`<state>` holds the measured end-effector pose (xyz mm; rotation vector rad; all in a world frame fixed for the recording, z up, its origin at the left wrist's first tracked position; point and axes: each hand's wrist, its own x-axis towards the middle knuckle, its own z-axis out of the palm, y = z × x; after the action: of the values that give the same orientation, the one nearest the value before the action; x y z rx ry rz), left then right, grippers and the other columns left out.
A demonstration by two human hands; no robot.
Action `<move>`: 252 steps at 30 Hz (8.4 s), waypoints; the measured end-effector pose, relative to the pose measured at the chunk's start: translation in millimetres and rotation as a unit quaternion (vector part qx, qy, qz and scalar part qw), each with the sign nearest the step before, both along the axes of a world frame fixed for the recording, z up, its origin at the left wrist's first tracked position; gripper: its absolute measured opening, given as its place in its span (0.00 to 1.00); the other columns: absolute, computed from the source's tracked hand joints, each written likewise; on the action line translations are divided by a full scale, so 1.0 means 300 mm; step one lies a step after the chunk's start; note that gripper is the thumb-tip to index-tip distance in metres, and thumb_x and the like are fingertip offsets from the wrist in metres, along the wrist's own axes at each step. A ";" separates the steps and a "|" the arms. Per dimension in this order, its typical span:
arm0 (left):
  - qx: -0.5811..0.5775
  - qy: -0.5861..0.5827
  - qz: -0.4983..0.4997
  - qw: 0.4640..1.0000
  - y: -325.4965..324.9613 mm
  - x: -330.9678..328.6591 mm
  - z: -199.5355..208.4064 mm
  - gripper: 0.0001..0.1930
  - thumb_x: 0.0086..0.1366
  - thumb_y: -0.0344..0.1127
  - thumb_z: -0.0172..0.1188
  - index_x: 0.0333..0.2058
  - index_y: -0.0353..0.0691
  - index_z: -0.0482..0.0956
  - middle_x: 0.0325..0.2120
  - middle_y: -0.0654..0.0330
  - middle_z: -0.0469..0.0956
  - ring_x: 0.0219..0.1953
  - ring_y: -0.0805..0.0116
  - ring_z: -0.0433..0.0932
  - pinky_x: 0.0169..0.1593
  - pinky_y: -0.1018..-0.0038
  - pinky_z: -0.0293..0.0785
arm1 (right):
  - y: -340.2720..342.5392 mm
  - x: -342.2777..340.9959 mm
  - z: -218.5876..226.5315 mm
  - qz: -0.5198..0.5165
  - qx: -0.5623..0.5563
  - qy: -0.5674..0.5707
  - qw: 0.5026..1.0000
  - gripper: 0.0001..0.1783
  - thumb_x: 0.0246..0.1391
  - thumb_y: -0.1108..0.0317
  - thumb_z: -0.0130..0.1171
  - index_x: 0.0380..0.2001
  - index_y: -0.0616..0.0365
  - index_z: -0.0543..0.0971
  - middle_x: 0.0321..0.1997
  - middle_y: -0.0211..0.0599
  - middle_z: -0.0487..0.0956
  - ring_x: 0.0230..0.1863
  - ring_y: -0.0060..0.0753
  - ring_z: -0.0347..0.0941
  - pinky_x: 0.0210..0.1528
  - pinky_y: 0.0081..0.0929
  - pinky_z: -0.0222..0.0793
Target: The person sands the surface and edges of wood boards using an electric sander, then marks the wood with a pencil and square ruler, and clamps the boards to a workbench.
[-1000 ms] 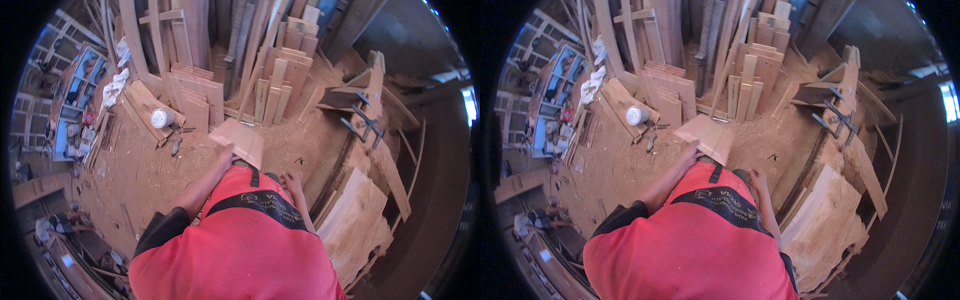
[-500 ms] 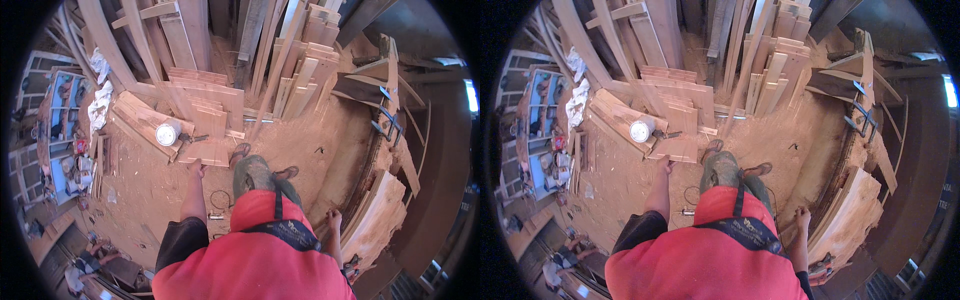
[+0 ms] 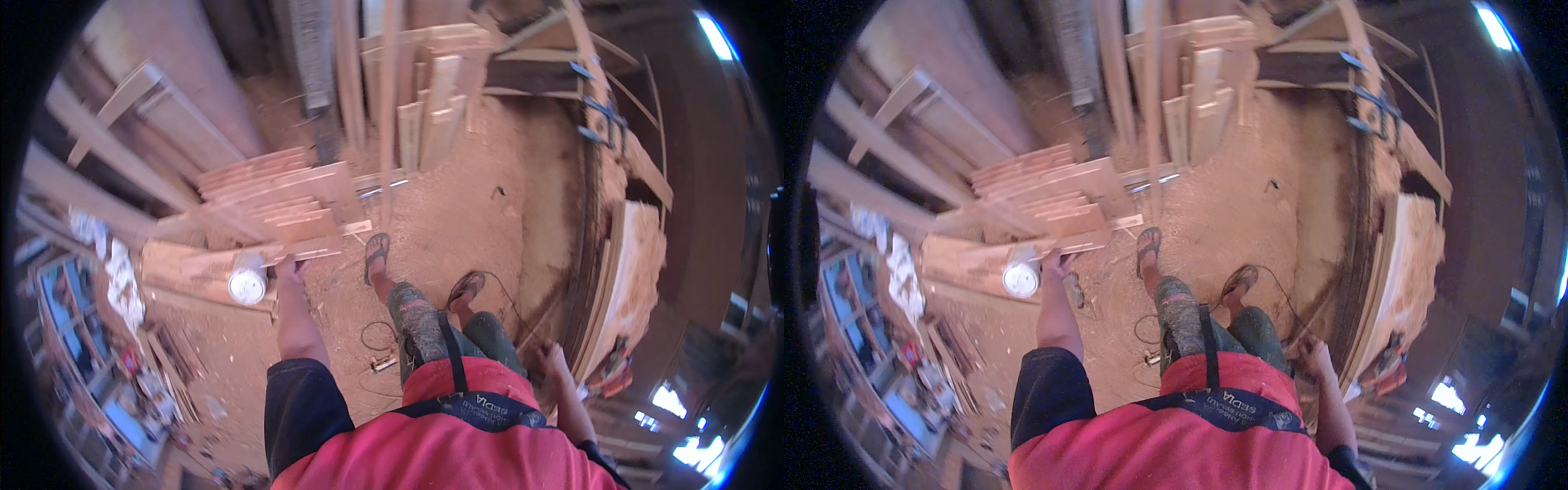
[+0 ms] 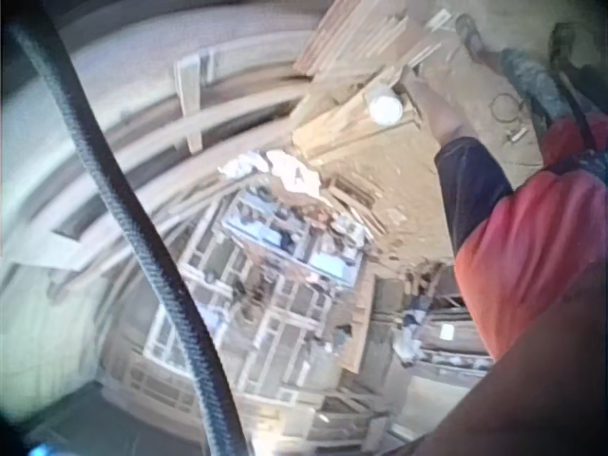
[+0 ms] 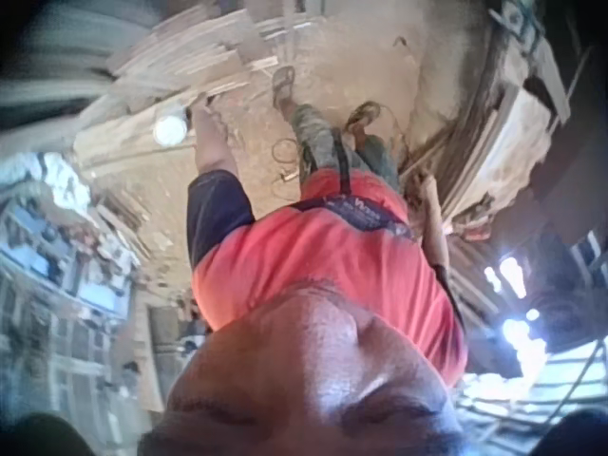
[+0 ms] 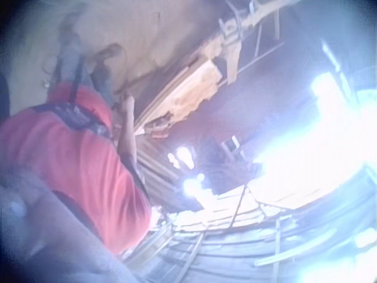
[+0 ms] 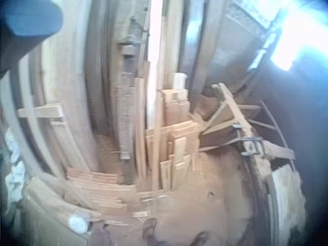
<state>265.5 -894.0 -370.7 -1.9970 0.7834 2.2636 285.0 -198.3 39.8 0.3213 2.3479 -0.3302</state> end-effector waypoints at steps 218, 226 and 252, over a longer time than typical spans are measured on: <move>-0.370 0.304 -0.752 0.453 3.199 -1.526 1.091 0.26 0.65 0.54 0.66 0.49 0.35 0.83 0.37 0.65 0.82 0.40 0.74 0.76 0.45 0.74 0.72 | 1.284 0.547 -0.137 -0.738 0.036 0.390 0.549 0.17 0.60 0.63 0.65 0.44 0.68 0.79 0.31 0.44 0.81 0.33 0.38 0.79 0.37 0.34 0.75; -0.388 0.313 -0.722 0.479 3.241 -1.486 1.131 0.22 0.63 0.48 0.69 0.40 0.30 0.85 0.34 0.63 0.82 0.36 0.76 0.75 0.41 0.74 0.71 | 1.280 0.474 -0.218 -0.818 -0.201 0.349 0.411 0.21 0.65 0.60 0.60 0.45 0.74 0.78 0.38 0.46 0.83 0.34 0.34 0.81 0.32 0.29 0.83; -0.382 0.351 -0.725 0.453 3.138 -1.839 1.000 0.24 0.68 0.51 0.58 0.34 0.30 0.83 0.25 0.45 0.82 0.31 0.53 0.82 0.39 0.62 0.75 | 1.175 0.306 -0.191 -0.894 0.008 0.324 0.310 0.26 0.62 0.49 0.63 0.48 0.64 0.79 0.44 0.42 0.82 0.40 0.34 0.78 0.41 0.34 0.78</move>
<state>-286.2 47.5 -70.7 0.3978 2.4027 1.2576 376.8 154.0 -17.3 3.2045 1.1415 -1.5699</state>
